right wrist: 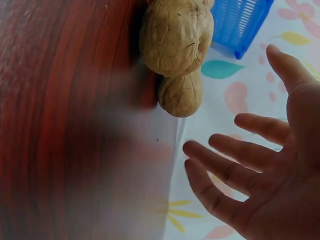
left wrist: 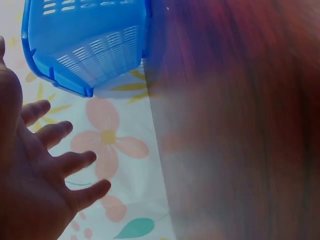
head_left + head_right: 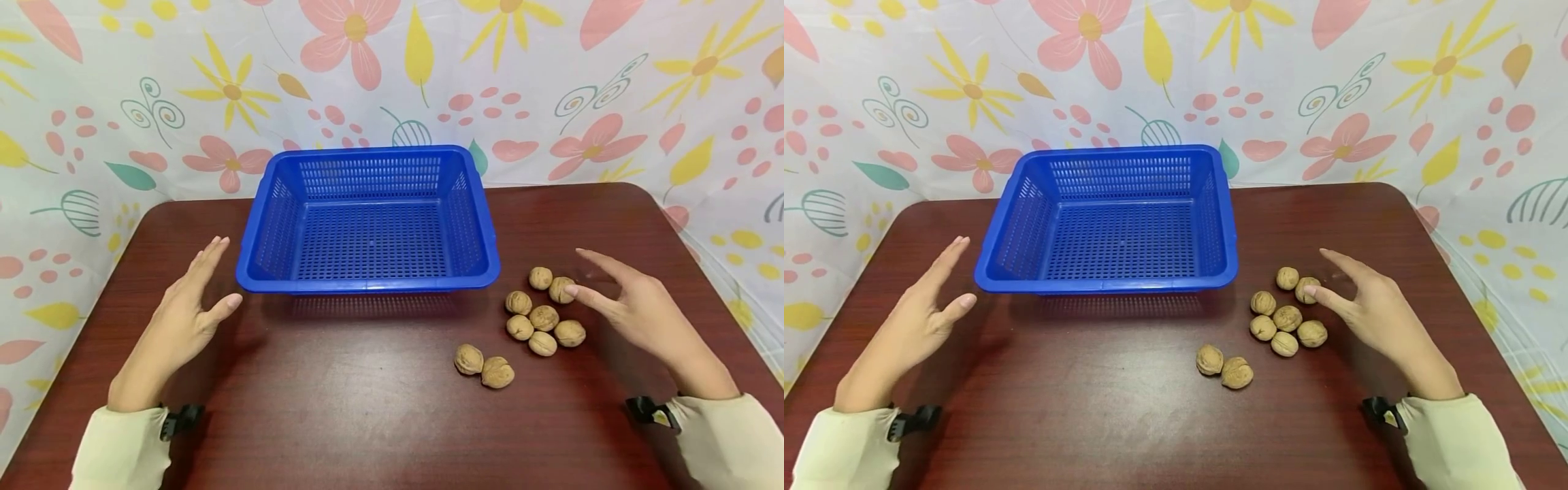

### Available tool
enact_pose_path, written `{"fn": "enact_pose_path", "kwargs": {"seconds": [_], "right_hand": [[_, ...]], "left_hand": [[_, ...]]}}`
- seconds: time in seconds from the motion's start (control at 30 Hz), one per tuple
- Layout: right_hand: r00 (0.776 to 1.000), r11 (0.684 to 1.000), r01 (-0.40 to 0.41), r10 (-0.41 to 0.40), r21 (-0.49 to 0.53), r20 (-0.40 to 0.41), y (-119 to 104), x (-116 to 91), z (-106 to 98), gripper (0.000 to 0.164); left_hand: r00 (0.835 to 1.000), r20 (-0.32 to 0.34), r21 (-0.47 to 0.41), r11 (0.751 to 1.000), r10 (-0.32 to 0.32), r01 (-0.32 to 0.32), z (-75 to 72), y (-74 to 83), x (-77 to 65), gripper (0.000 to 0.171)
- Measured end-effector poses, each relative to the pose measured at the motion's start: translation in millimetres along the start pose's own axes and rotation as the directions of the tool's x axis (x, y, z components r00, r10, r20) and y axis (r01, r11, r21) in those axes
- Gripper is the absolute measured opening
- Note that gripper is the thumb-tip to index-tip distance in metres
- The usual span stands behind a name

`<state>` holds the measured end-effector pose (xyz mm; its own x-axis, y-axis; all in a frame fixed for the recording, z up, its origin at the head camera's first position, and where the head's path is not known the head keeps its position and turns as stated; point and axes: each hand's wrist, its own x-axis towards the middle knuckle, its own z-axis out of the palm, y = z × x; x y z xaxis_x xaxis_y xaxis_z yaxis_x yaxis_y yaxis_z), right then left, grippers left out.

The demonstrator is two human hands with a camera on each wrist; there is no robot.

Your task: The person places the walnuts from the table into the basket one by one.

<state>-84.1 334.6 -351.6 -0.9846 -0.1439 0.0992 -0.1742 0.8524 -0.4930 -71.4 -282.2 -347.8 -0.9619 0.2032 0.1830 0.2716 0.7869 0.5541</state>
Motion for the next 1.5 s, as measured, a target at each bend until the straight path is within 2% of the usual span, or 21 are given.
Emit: {"fn": "enact_pose_path", "kwargs": {"seconds": [0.17,0.3,0.47,0.63,0.8,1.0,1.2,1.5], "right_hand": [[0.998,0.998,-0.051,0.05,0.038,0.029,3,2,1,0.06],[0.994,0.993,-0.099,0.096,0.064,0.046,6,2,2,0.055],[0.99,0.98,-0.12,0.107,0.162,0.088,13,3,4,0.05],[0.978,0.933,-0.186,0.147,0.308,0.146,18,4,8,0.047],[0.979,0.893,-0.173,0.111,0.416,0.17,23,7,13,0.044],[0.976,0.881,-0.191,0.126,0.433,0.175,25,8,19,0.04],[0.969,0.882,-0.225,0.159,0.415,0.187,24,8,20,0.034],[0.979,0.882,-0.175,0.111,0.438,0.169,22,9,21,0.03]], "left_hand": [[1.0,0.002,-0.126,0.992,0.007,-0.006,5.4,-0.6,8.7,0.081],[1.0,-0.002,-0.163,0.987,-0.002,0.002,9.0,0.4,12.4,0.08],[1.0,-0.019,-0.196,0.981,-0.011,0.008,11.8,1.6,15.1,0.078],[0.999,-0.025,-0.225,0.974,-0.019,0.013,13.3,3.2,16.9,0.078],[0.999,-0.023,-0.223,0.974,-0.033,0.027,13.7,3.6,17.7,0.078],[0.999,-0.004,-0.236,0.97,-0.054,0.052,13.0,2.4,19.1,0.078],[0.998,0.011,-0.259,0.964,-0.066,0.067,12.9,1.6,19.0,0.078],[0.998,0.001,-0.252,0.966,-0.063,0.061,13.5,0.2,19.0,0.078]]}}
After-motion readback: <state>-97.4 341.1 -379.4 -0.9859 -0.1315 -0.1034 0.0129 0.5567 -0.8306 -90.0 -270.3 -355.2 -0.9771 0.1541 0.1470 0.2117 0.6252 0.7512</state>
